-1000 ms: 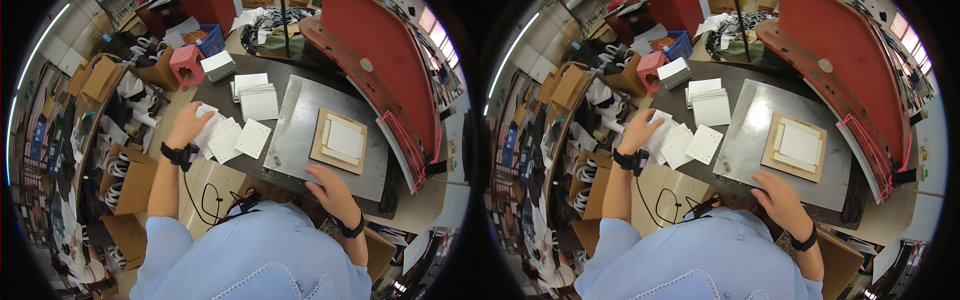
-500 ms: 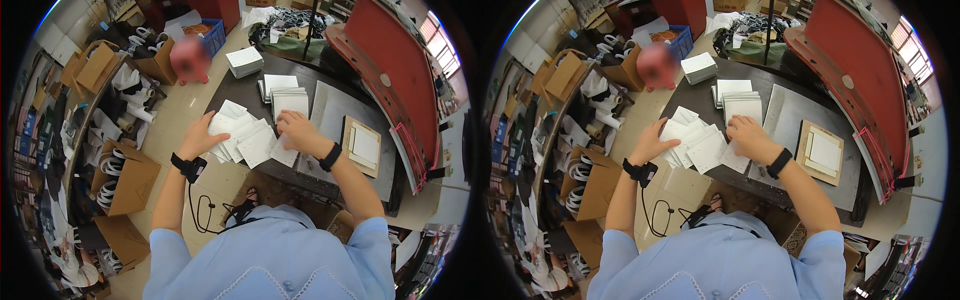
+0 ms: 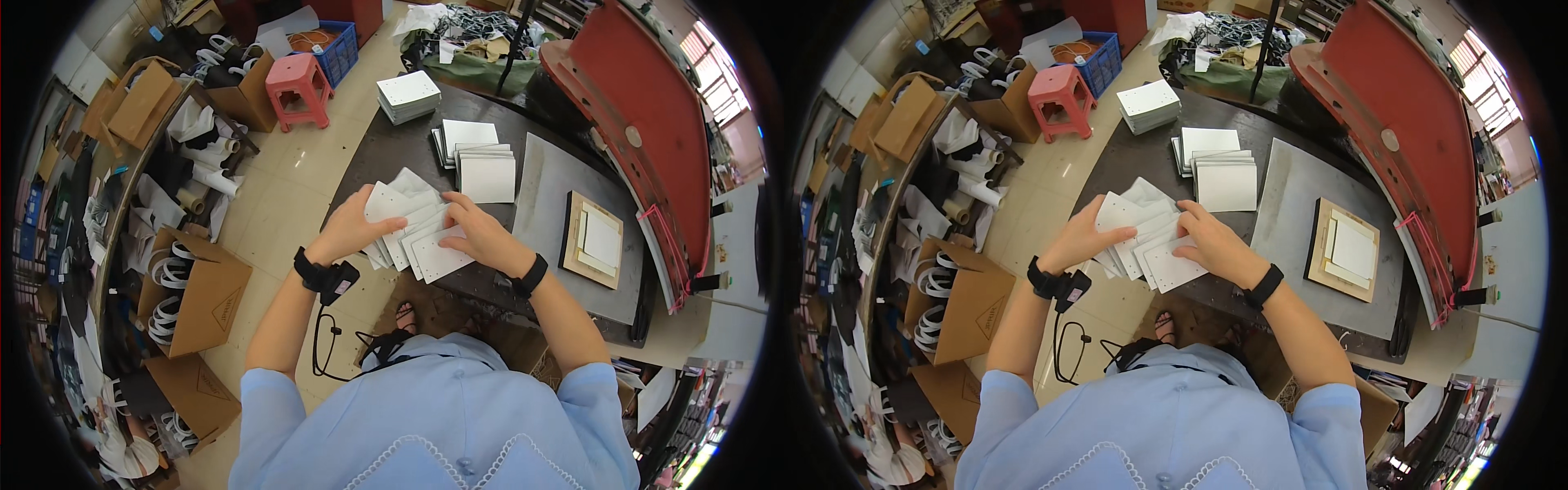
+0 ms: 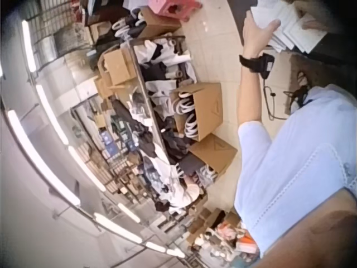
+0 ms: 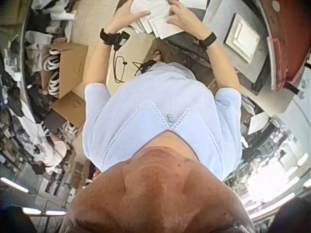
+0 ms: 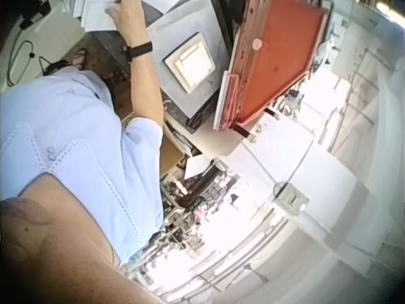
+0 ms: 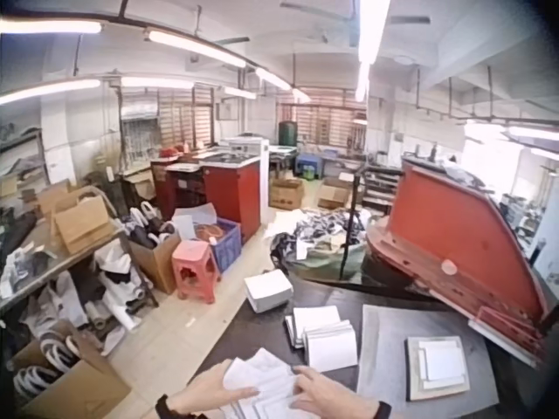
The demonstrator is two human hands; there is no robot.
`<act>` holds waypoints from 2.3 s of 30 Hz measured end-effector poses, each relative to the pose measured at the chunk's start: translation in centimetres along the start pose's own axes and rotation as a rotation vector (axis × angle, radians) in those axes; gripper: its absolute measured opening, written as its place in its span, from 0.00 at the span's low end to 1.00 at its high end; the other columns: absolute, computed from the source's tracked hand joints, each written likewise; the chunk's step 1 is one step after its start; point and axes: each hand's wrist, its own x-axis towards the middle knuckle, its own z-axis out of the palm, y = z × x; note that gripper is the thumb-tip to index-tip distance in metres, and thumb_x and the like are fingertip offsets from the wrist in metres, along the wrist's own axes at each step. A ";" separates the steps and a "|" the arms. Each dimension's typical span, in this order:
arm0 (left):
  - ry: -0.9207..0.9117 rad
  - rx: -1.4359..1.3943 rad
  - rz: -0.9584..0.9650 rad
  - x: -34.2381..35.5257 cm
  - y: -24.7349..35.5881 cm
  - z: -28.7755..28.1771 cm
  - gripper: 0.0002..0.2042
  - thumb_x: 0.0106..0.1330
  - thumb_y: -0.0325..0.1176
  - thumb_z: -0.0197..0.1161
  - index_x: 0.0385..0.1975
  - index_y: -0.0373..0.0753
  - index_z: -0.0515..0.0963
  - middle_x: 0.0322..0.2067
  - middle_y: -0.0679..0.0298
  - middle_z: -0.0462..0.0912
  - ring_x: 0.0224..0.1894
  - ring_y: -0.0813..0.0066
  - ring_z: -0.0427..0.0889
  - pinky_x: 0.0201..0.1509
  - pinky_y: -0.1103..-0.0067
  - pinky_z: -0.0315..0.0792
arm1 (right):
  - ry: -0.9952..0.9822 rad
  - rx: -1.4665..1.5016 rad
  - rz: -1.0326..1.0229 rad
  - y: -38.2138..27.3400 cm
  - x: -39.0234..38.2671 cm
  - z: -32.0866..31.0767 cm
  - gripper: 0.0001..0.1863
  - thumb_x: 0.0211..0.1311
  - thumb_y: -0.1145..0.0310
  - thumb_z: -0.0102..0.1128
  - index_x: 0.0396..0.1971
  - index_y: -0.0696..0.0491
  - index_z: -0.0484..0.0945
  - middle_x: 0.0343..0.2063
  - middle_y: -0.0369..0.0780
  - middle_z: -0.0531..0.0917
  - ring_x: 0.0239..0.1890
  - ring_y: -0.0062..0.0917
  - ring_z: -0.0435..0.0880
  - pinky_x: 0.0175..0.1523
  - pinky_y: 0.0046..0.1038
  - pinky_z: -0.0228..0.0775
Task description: Using a manual die-cutting machine to cut shapes from leather or paper sheets.
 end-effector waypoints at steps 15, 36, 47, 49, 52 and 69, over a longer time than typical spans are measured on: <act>-0.203 -0.384 -0.152 0.3 1.0 0.6 0.31 0.49 0.45 0.78 0.48 0.30 0.77 0.43 0.53 0.84 0.44 0.65 0.84 0.50 0.74 0.76 | -0.035 -0.081 0.158 -0.2 0.8 0.2 0.50 0.45 0.60 0.77 0.67 0.58 0.58 0.54 0.57 0.70 0.54 0.50 0.76 0.59 0.38 0.70; 0.122 -0.009 0.377 -4.5 2.7 -2.1 0.42 0.51 0.19 0.71 0.69 0.42 0.61 0.53 0.58 0.76 0.55 0.67 0.77 0.60 0.74 0.71 | 0.470 0.228 -0.125 -4.5 2.1 3.7 0.42 0.47 0.62 0.76 0.61 0.58 0.64 0.58 0.50 0.69 0.61 0.43 0.69 0.64 0.36 0.63; 0.339 0.122 0.562 -3.8 1.1 2.2 0.40 0.48 0.28 0.78 0.64 0.38 0.67 0.52 0.54 0.77 0.52 0.56 0.80 0.56 0.70 0.74 | 0.661 0.361 0.097 -3.4 3.9 7.2 0.27 0.58 0.56 0.70 0.50 0.58 0.74 0.51 0.43 0.75 0.57 0.27 0.71 0.60 0.30 0.64; 0.395 0.185 0.522 -3.9 0.7 2.3 0.40 0.48 0.30 0.78 0.64 0.38 0.66 0.52 0.54 0.77 0.52 0.57 0.80 0.56 0.71 0.74 | 0.691 0.292 0.108 -2.3 4.2 7.1 0.22 0.59 0.58 0.70 0.44 0.58 0.77 0.46 0.42 0.78 0.55 0.27 0.73 0.58 0.29 0.65; 0.386 0.124 0.426 -3.9 -1.3 2.7 0.41 0.50 0.35 0.78 0.65 0.38 0.64 0.54 0.54 0.76 0.54 0.60 0.79 0.58 0.72 0.72 | 0.590 0.756 0.248 -3.1 3.4 6.9 0.19 0.59 0.60 0.70 0.43 0.57 0.78 0.42 0.41 0.80 0.50 0.27 0.77 0.54 0.28 0.68; 0.608 -0.817 0.256 -2.3 -1.3 7.7 0.14 0.74 0.33 0.49 0.53 0.32 0.72 0.49 0.57 0.78 0.52 0.72 0.76 0.59 0.77 0.69 | 0.772 0.745 0.092 -3.2 5.0 9.1 0.09 0.62 0.68 0.65 0.33 0.59 0.79 0.33 0.35 0.81 0.36 0.15 0.76 0.44 0.19 0.68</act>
